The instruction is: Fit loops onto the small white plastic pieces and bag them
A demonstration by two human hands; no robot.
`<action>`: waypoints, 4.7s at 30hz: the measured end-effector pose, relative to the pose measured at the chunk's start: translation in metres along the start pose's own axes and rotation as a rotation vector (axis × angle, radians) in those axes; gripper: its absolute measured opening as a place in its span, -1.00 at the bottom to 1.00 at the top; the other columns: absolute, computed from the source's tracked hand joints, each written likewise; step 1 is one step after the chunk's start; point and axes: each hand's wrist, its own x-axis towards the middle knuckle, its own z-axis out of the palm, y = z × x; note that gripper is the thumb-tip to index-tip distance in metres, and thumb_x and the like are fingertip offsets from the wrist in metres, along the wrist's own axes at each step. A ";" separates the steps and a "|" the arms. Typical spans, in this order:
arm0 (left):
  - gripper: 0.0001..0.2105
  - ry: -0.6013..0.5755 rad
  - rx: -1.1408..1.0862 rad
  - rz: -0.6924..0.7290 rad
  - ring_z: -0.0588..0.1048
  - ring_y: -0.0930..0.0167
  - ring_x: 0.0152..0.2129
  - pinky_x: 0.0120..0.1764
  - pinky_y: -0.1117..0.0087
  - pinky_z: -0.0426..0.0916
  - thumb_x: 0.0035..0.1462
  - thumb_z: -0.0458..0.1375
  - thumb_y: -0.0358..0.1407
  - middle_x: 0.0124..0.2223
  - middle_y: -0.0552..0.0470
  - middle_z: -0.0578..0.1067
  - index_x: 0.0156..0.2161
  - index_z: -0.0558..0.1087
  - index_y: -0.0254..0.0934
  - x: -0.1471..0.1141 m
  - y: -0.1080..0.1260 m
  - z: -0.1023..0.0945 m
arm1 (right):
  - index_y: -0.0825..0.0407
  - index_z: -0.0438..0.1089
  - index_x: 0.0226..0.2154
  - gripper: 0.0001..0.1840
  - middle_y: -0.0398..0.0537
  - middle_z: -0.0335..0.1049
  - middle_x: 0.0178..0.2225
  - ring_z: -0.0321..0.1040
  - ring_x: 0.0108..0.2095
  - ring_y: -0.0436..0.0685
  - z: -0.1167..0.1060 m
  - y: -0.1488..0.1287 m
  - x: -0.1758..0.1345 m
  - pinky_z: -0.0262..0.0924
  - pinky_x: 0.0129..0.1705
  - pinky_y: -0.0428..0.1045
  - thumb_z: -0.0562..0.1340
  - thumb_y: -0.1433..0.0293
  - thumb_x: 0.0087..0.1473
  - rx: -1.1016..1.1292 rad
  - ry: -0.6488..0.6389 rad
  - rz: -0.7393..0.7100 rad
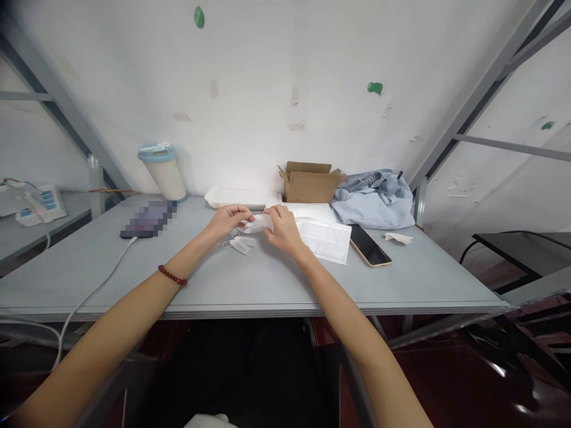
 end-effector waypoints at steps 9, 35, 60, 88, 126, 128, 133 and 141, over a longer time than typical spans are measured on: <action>-0.84 -0.036 0.100 0.012 0.43 0.44 -0.44 -0.38 0.39 0.37 -0.10 0.23 -0.21 -0.35 0.00 0.51 -0.43 0.49 -0.29 0.005 -0.010 0.000 | 0.03 0.29 -0.09 -0.58 0.09 0.28 -0.12 0.19 -0.09 0.26 0.002 0.001 0.000 0.12 -0.10 0.10 0.13 0.52 -0.08 0.015 -0.020 -0.032; -0.87 -0.139 0.165 -0.052 0.41 0.44 -0.57 -0.53 0.43 0.32 -0.18 0.27 -0.27 -0.50 -0.02 0.52 -0.55 0.49 -0.30 0.001 -0.007 0.003 | -0.02 0.22 0.06 -0.20 0.13 0.29 -0.05 0.33 -0.13 0.31 -0.040 0.035 -0.003 0.24 -0.18 0.14 0.40 0.18 -0.27 0.002 -0.665 0.360; -0.83 0.059 0.320 0.325 0.42 0.39 -0.34 -0.33 0.39 0.25 -0.09 0.28 -0.18 -0.27 -0.02 0.54 -0.42 0.56 -0.24 -0.003 0.006 0.001 | 0.07 0.25 -0.02 -0.42 0.12 0.36 -0.08 0.26 -0.08 0.31 -0.021 -0.004 0.000 0.15 -0.09 0.15 0.18 0.43 -0.21 0.105 -0.185 -0.020; -0.72 0.201 0.028 -0.057 0.13 0.59 -0.70 -0.63 0.52 0.03 -0.30 0.23 -0.40 -0.66 0.24 0.13 -0.64 0.14 -0.25 -0.011 0.002 0.018 | 0.08 0.07 0.18 -0.26 0.25 0.21 0.08 0.10 0.07 0.38 -0.009 -0.016 -0.003 -0.06 0.05 0.20 0.23 0.32 -0.07 -0.055 -0.086 -0.179; -0.80 -0.070 -0.500 -0.160 0.52 0.27 -0.26 -0.23 0.30 0.45 -0.16 0.29 -0.38 -0.23 -0.11 0.57 -0.32 0.51 -0.33 -0.004 0.009 0.011 | -0.01 0.13 0.21 -0.39 0.19 0.20 0.17 0.09 0.20 0.32 -0.010 -0.021 -0.003 -0.15 0.17 0.31 0.03 0.55 0.08 -0.262 0.098 -0.064; -0.82 -0.046 -0.538 -0.129 0.51 0.30 -0.25 -0.18 0.32 0.44 -0.10 0.26 -0.36 -0.23 -0.10 0.56 -0.31 0.50 -0.33 -0.003 0.011 0.009 | -0.03 0.19 0.17 -0.36 0.15 0.23 0.16 0.11 0.18 0.29 -0.012 -0.017 -0.003 -0.14 0.16 0.30 0.04 0.60 0.03 -0.271 0.072 -0.060; -0.84 0.050 -0.493 -0.025 0.52 0.37 -0.34 -0.12 0.31 0.41 -0.04 0.21 -0.29 -0.36 -0.05 0.55 -0.32 0.48 -0.34 -0.005 0.014 0.005 | 0.02 0.29 0.10 -0.43 0.13 0.31 0.13 0.21 0.12 0.24 -0.011 -0.012 -0.002 -0.19 0.17 0.30 -0.02 0.62 0.06 -0.240 0.010 -0.078; -0.73 -0.084 0.383 0.482 0.41 0.24 0.00 0.10 0.18 0.23 -0.07 0.15 -0.40 -0.01 -0.07 0.52 -0.19 0.52 -0.23 -0.015 0.007 0.014 | 0.04 0.48 -0.30 -0.70 0.11 0.45 -0.06 0.33 -0.06 0.20 -0.011 -0.011 0.001 -0.05 0.06 0.17 0.03 0.53 0.16 -0.244 0.047 -0.029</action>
